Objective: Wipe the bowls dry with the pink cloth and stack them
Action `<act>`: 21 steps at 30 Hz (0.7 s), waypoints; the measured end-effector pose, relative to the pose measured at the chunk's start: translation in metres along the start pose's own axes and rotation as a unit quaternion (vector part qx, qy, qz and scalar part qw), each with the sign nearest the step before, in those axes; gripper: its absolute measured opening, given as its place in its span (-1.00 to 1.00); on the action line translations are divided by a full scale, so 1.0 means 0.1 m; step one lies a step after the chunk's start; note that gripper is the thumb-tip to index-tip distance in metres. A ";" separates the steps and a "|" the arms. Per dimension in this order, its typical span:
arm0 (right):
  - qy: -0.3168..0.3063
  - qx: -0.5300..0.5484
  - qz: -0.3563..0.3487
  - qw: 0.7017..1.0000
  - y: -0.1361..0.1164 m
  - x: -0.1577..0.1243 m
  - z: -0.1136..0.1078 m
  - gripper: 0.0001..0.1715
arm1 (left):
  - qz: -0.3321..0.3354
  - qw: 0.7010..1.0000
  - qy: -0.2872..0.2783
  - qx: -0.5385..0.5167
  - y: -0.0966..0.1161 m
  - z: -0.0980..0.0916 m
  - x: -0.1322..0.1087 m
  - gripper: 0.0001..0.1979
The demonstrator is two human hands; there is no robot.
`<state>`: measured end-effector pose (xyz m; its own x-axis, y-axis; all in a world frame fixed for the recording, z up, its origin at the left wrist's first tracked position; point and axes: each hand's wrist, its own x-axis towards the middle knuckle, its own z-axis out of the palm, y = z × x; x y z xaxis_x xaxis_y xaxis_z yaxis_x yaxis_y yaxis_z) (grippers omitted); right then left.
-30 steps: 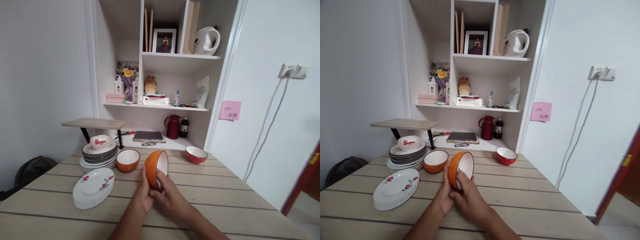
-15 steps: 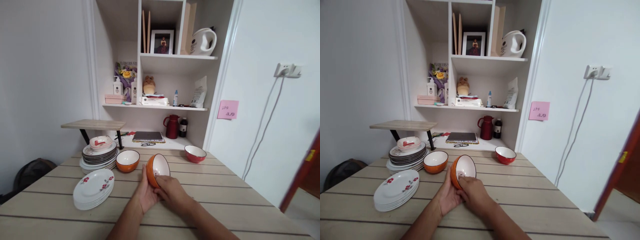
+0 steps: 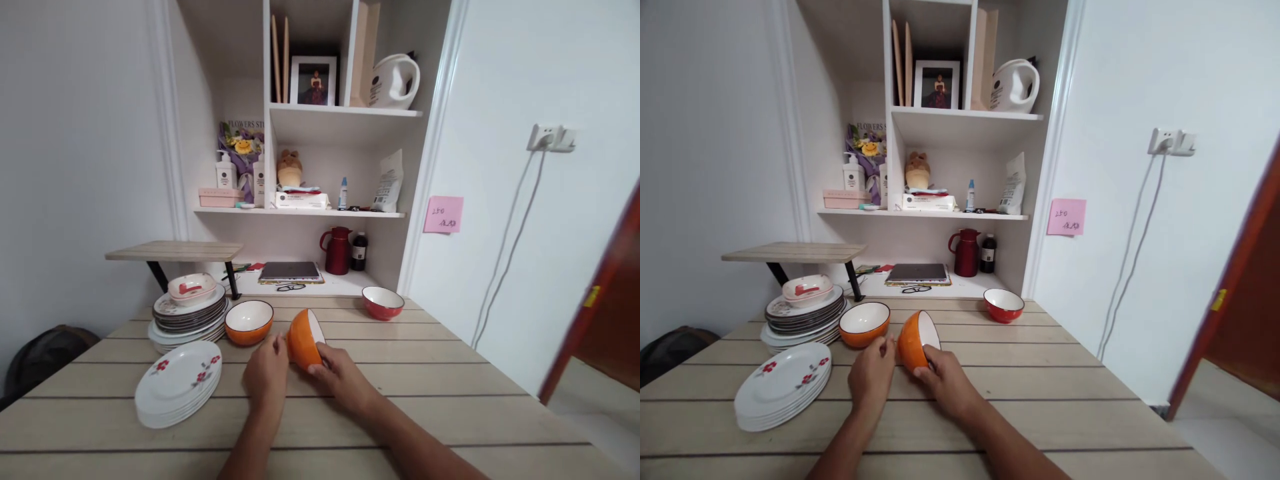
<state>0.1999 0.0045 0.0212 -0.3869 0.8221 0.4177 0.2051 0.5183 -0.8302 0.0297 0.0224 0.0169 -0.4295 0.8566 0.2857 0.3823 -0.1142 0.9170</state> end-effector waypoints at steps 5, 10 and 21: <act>-0.098 -0.042 -0.029 0.994 -0.12 -0.02 -0.04 -0.73 | 0.031 0.992 -0.004 -0.120 -0.08 0.09 0.09 -0.53; -0.264 -0.049 -0.064 0.961 -0.18 -0.03 -0.16 -0.62 | -0.032 0.942 -0.130 -0.308 -0.08 0.04 0.09 -0.40; -0.225 -0.052 -0.090 0.969 -0.19 -0.03 -0.16 -0.40 | -0.029 0.887 -0.332 -0.318 0.10 -0.22 0.00 -0.42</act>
<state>0.2117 -0.0043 0.0415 -0.7726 0.5428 0.3294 0.1784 0.6834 -0.7079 0.0156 0.0106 0.0322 0.2248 0.9539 0.1988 -0.2555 -0.1392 0.9567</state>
